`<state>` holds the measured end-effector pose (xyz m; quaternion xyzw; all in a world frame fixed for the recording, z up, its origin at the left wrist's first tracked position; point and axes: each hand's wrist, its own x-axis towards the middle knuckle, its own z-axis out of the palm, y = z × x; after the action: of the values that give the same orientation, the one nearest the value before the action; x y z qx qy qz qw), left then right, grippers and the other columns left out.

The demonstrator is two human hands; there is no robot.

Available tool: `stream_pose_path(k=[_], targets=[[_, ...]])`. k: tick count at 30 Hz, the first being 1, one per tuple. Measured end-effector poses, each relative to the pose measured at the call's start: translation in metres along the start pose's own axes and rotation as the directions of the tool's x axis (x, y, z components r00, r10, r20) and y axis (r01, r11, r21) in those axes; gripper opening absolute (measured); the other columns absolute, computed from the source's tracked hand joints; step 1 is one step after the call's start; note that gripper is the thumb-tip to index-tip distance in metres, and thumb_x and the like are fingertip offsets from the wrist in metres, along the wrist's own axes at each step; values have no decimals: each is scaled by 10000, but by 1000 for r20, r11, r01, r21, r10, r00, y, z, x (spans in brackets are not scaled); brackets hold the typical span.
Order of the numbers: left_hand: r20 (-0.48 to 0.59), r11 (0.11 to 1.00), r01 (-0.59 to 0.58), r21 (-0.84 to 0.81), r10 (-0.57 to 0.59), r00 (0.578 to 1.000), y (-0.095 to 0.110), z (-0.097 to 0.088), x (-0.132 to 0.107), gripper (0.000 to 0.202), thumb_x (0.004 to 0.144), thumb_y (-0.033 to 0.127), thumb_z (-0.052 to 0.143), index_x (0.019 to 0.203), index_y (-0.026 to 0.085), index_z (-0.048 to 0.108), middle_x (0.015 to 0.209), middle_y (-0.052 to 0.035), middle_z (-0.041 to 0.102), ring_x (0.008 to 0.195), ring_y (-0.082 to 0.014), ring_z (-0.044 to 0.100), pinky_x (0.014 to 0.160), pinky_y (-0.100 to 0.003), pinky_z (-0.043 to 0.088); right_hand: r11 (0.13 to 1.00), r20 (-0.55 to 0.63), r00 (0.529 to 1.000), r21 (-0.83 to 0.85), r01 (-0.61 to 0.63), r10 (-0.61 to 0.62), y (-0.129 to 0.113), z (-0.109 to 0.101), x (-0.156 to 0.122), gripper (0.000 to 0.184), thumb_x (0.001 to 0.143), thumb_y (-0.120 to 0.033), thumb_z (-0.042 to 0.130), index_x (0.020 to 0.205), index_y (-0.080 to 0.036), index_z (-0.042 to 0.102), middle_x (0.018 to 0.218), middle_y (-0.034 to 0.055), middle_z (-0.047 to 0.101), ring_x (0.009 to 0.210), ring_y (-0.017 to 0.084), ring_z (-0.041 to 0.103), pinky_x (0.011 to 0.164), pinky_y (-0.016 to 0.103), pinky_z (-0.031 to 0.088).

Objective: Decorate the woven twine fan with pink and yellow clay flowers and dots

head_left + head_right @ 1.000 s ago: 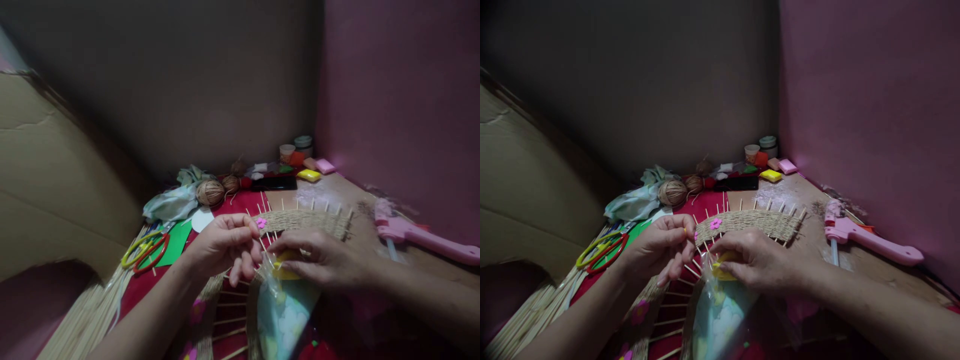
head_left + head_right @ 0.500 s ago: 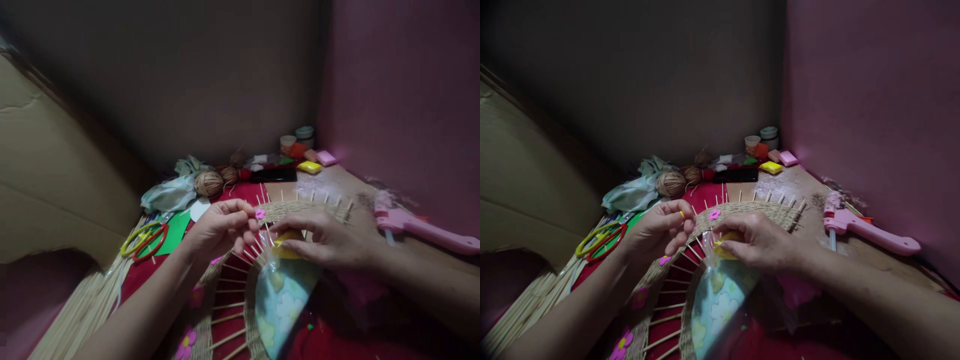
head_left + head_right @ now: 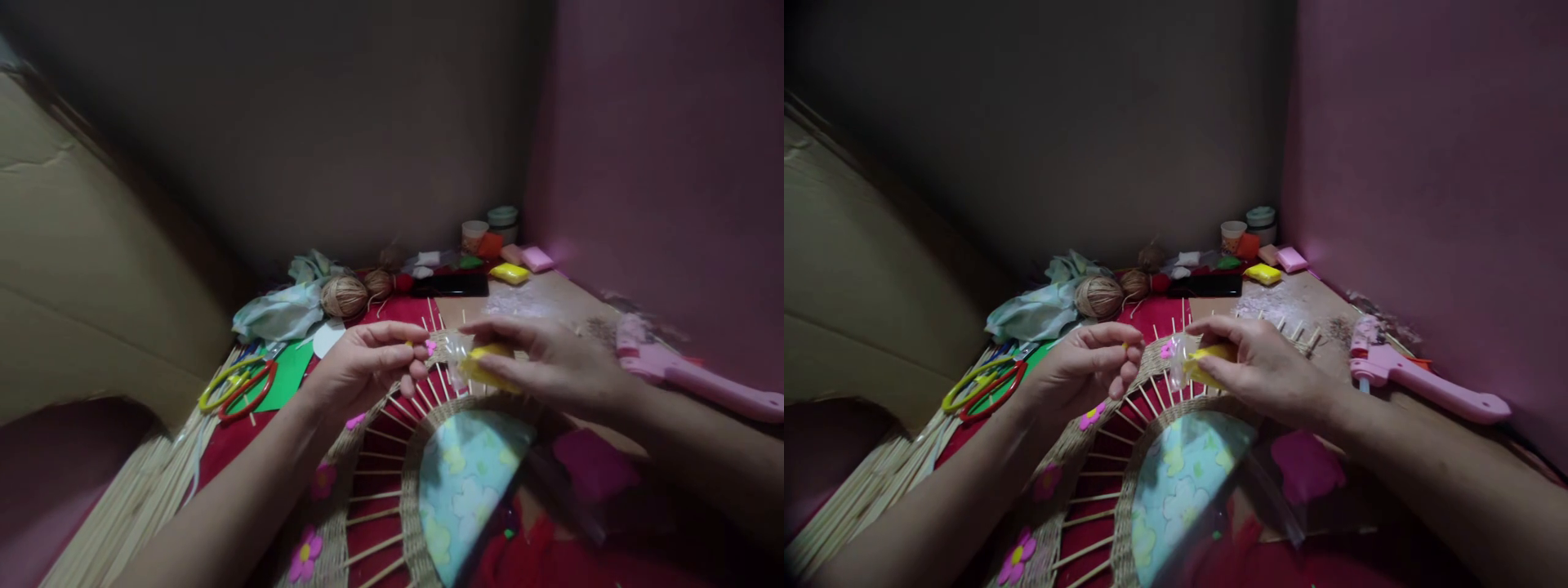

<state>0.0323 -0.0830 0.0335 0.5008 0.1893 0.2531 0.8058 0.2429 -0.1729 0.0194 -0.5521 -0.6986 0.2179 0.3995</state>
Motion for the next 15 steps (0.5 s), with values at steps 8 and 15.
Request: stream_pose_path(k=[8,15], targets=[[8,999,15,39,-15,1000,-1,-4,0,92,825,181,609,845,93,629,678,-39,681,447,-89,612,341,-139,482,990,135,990,-141,-25,45,13,-17,12,312,732,-190,530,1007,-179,679,944,70,720,835,229,668,685,314,542],[126,998,63,21,-65,990,-1,-4,0,154,812,138,600,940,70,653,788,-107,709,610,-169,689,435,-214,557,971,303,953,-227,72,1,21,-41,8,375,725,-218,555,1077,-191,682,902,65,720,776,216,664,612,280,522]])
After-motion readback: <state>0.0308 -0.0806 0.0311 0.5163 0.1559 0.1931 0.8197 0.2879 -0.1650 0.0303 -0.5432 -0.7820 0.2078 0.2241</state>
